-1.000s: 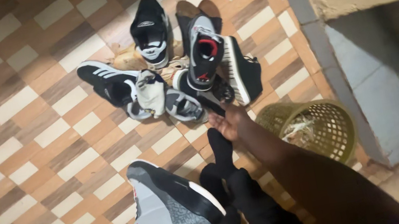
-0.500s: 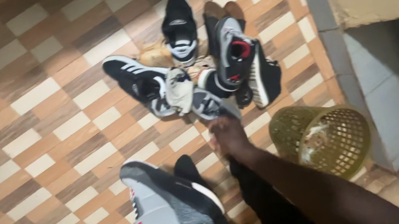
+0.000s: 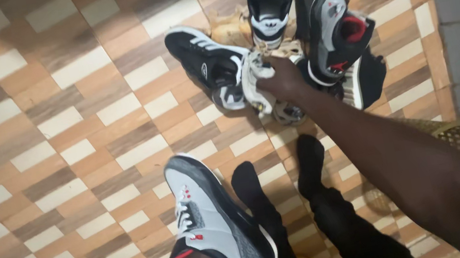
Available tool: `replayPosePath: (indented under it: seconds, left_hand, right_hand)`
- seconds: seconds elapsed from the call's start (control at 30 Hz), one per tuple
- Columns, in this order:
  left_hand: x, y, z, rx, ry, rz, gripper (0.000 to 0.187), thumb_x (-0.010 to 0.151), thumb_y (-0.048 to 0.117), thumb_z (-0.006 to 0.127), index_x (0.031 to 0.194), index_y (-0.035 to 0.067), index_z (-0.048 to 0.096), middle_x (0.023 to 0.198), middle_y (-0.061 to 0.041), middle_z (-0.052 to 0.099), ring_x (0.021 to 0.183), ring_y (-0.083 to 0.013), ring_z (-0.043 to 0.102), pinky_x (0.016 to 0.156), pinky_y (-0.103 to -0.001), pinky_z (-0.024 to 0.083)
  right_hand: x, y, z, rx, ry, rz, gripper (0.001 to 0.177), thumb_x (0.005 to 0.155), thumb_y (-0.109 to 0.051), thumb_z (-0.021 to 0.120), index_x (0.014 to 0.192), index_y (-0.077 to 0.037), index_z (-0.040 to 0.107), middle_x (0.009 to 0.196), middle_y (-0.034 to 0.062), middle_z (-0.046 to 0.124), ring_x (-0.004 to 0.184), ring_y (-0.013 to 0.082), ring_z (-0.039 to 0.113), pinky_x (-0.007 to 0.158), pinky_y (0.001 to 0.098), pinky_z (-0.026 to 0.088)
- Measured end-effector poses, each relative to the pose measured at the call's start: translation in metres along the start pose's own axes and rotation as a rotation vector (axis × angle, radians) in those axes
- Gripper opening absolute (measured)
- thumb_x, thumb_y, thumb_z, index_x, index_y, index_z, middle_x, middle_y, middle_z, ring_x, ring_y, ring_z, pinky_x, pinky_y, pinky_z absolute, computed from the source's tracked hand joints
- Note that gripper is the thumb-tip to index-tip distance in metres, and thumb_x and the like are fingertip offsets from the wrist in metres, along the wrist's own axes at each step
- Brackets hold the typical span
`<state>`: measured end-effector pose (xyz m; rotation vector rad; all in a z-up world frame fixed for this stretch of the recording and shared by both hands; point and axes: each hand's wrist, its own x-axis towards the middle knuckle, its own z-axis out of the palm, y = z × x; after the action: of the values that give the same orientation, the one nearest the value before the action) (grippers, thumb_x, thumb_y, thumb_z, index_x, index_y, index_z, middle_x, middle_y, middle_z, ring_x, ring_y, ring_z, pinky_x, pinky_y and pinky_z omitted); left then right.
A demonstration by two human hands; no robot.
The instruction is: The person picks up several pairs of shoes from a wooden shelf and places them on the floor, then cleans a sneaker using a brush and a cloth.
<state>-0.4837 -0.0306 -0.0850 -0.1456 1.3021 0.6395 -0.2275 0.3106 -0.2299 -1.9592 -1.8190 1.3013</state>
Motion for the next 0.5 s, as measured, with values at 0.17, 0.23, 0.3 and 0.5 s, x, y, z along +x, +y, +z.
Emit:
replayPosePath:
  seconds: [0.17, 0.23, 0.3, 0.5]
  left_hand:
    - [-0.021, 0.019, 0.037, -0.014, -0.096, 0.043, 0.04, 0.1, 0.005, 0.053, 0.139, -0.001, 0.054, 0.124, -0.011, 0.066, 0.108, -0.0175, 0.064, 0.093, -0.029, 0.051]
    - [-0.031, 0.034, 0.071, -0.048, -0.189, 0.087, 0.04, 0.099, 0.005, 0.053, 0.139, -0.002, 0.054, 0.124, -0.011, 0.066, 0.108, -0.0175, 0.064, 0.093, -0.029, 0.051]
    - [-0.054, 0.054, 0.104, -0.084, -0.271, 0.133, 0.04, 0.099, 0.005, 0.053, 0.139, -0.002, 0.054, 0.124, -0.011, 0.066, 0.108, -0.0174, 0.064, 0.092, -0.029, 0.051]
    - [-0.167, 0.147, 0.208, -0.014, -0.496, 0.259, 0.041, 0.098, 0.004, 0.053, 0.138, -0.002, 0.055, 0.124, -0.011, 0.067, 0.107, -0.0173, 0.064, 0.092, -0.029, 0.051]
  right_hand:
    - [-0.118, -0.068, -0.091, 0.104, -0.177, -0.07, 0.066, 0.079, -0.02, 0.083, 0.138, -0.002, 0.061, 0.123, 0.0179, 0.072, 0.108, 0.0251, 0.07, 0.089, 0.0368, 0.055]
    - [-0.179, -0.114, -0.143, 0.151, -0.315, -0.002, 0.07, 0.075, -0.015, 0.082, 0.141, -0.011, 0.059, 0.128, 0.0129, 0.069, 0.104, 0.0231, 0.072, 0.086, 0.0363, 0.057]
    - [-0.243, -0.163, -0.186, 0.117, -0.427, 0.018, 0.079, 0.07, -0.016, 0.085, 0.142, -0.015, 0.054, 0.13, 0.0096, 0.067, 0.106, 0.0226, 0.071, 0.09, 0.0355, 0.057]
    - [-0.379, -0.28, -0.273, 0.423, -0.128, -0.062, 0.061, 0.08, -0.024, 0.086, 0.136, -0.01, 0.064, 0.124, 0.0108, 0.073, 0.109, 0.0244, 0.074, 0.087, 0.0408, 0.063]
